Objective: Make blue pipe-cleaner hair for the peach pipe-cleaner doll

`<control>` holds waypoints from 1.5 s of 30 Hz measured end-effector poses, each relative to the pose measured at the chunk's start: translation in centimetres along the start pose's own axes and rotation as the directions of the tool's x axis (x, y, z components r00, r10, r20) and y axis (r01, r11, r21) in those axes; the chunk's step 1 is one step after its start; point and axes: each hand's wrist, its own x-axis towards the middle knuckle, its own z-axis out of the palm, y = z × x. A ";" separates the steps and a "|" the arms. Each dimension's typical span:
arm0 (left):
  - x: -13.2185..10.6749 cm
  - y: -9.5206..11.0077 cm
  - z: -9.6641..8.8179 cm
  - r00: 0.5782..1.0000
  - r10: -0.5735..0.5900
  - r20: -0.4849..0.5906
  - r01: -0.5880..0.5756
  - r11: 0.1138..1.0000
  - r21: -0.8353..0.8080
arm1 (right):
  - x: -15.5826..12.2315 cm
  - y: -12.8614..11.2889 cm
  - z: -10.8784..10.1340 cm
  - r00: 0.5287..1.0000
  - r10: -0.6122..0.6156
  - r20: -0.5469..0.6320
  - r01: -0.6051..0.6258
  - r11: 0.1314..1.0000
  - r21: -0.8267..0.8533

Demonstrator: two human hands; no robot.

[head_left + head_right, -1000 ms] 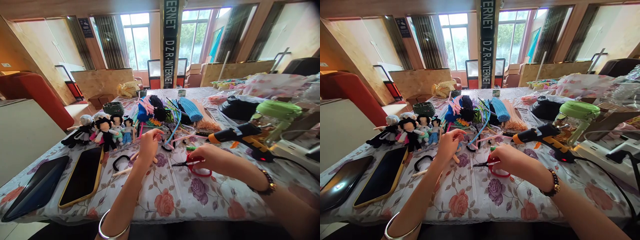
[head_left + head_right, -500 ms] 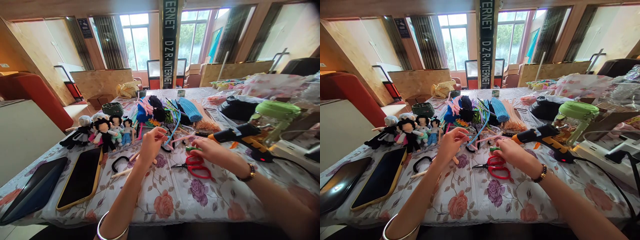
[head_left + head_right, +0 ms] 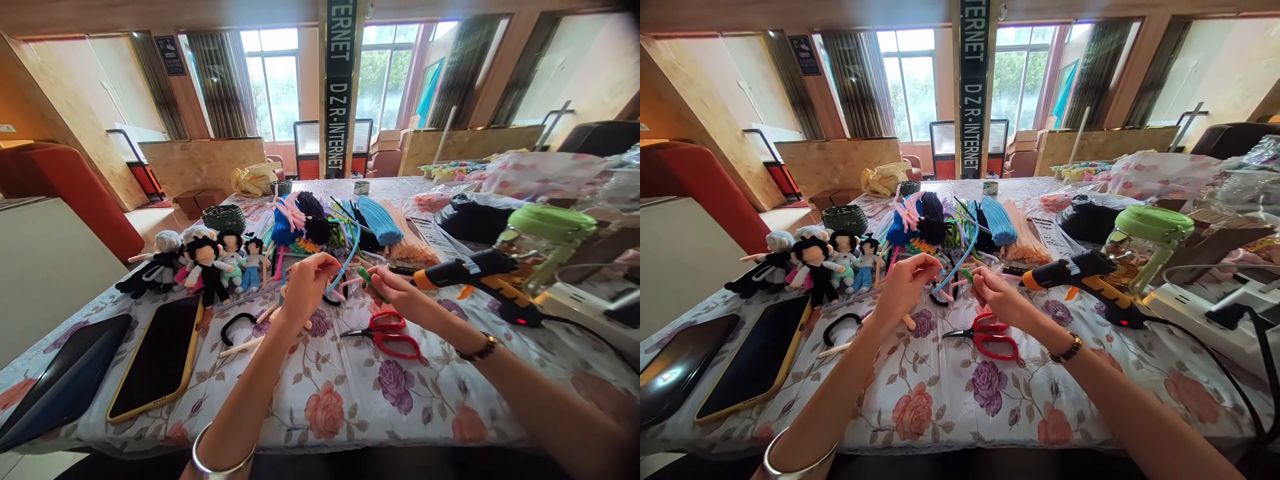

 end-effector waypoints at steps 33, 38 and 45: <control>8.1 4.5 0.2 0.860 0.019 0.510 -0.252 0.885 0.392 | 1.7 1.7 1.5 0.986 0.135 0.097 -0.163 0.667 0.727; 8.1 4.2 0.0 0.847 0.011 0.531 -0.248 0.892 0.377 | 1.9 1.7 1.8 0.987 0.125 0.101 -0.159 0.649 0.744; 8.0 4.4 0.2 0.841 0.050 0.538 -0.275 0.897 0.347 | 1.8 1.3 1.9 0.982 0.136 0.133 -0.190 0.643 0.742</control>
